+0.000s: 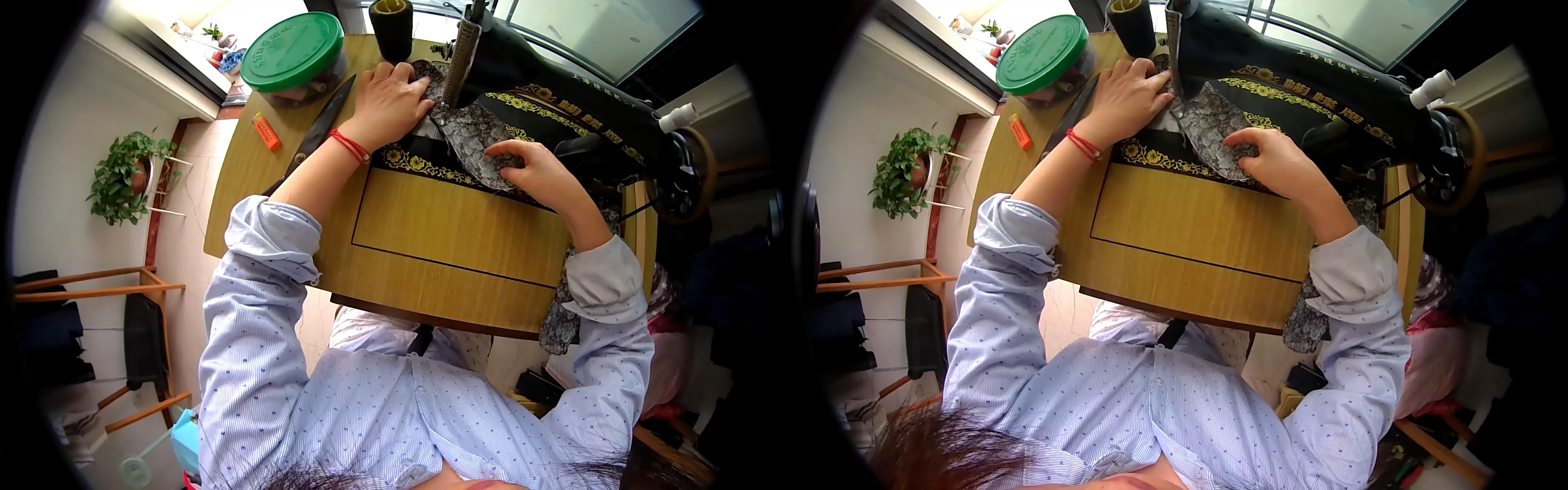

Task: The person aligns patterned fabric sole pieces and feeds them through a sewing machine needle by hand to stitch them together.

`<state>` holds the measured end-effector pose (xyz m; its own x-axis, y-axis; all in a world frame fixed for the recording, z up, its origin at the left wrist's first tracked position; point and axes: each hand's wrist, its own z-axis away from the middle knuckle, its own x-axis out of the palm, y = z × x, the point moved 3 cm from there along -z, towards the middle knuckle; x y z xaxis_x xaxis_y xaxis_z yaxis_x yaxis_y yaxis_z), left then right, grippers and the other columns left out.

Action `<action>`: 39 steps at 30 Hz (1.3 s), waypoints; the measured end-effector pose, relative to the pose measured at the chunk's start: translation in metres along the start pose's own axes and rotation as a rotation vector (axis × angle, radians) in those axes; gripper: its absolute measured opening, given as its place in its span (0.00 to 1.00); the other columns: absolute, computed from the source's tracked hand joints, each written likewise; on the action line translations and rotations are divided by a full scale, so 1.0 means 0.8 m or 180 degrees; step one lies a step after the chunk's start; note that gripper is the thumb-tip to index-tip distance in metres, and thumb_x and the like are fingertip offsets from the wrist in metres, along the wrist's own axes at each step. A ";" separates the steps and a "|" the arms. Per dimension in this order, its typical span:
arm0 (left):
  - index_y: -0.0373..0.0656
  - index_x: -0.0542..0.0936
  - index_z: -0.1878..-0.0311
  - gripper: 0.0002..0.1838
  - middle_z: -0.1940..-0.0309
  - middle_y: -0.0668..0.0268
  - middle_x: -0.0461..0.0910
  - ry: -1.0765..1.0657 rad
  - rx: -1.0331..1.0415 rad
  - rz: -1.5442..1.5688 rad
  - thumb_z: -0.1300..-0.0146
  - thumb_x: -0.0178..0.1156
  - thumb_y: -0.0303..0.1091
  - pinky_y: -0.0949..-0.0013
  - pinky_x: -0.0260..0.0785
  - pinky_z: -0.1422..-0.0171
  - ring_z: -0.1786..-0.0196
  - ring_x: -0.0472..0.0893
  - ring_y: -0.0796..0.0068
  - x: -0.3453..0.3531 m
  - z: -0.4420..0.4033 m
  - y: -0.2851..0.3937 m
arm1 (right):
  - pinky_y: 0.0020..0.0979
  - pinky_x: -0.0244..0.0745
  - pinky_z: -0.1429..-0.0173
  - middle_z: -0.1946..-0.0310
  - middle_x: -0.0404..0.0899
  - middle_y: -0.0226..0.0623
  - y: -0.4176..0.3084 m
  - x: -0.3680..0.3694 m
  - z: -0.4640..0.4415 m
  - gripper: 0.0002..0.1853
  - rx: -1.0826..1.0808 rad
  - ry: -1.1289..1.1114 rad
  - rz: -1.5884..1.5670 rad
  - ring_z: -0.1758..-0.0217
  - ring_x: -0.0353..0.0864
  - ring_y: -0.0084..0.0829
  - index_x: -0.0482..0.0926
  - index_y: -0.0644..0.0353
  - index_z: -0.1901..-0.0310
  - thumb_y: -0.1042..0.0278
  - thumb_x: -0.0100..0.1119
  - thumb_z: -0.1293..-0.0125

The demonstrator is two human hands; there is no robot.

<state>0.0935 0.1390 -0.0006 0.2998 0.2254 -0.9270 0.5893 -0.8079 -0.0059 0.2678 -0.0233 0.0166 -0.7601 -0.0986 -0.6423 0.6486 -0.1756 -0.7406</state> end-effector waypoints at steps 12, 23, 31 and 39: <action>0.49 0.82 0.61 0.09 0.59 0.70 0.84 0.0381 0.0125 0.0528 0.42 0.63 0.40 0.60 0.70 0.49 0.52 0.78 0.63 0.010 -0.020 0.009 | 0.26 0.77 0.56 0.56 0.83 0.39 -0.013 0.008 0.008 0.22 0.0413 -0.0303 -0.0647 0.61 0.81 0.24 0.79 0.66 0.45 0.76 0.61 0.43; 0.56 0.86 0.55 0.12 0.61 0.69 0.86 0.0361 0.0079 0.0706 0.40 0.63 0.43 0.62 0.68 0.46 0.52 0.78 0.66 0.026 -0.029 0.003 | 0.22 0.78 0.64 0.62 0.81 0.33 -0.010 0.025 0.012 0.21 0.0694 -0.0128 -0.1237 0.69 0.80 0.19 0.78 0.64 0.43 0.74 0.62 0.39; 0.43 0.83 0.58 0.09 0.61 0.62 0.84 0.0203 -0.0159 0.0999 0.41 0.57 0.27 0.58 0.70 0.46 0.56 0.79 0.57 -0.040 0.026 0.016 | 0.22 0.79 0.65 0.64 0.81 0.36 -0.014 0.029 0.013 0.22 0.0728 -0.0082 -0.1187 0.71 0.81 0.20 0.77 0.66 0.43 0.74 0.62 0.40; 0.44 0.78 0.46 0.23 0.40 0.69 0.76 -0.0495 0.0705 0.1056 0.42 0.66 0.44 0.61 0.67 0.42 0.49 0.74 0.63 -0.062 0.095 0.080 | 0.22 0.80 0.65 0.63 0.82 0.38 -0.031 0.043 0.021 0.26 0.0844 -0.0280 -0.1573 0.70 0.84 0.22 0.72 0.69 0.38 0.74 0.62 0.39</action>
<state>0.0590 0.0348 0.0164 0.3192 -0.1375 -0.9377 0.2994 -0.9241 0.2374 0.2249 -0.0389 0.0163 -0.9786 -0.0214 -0.2047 0.1914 -0.4604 -0.8668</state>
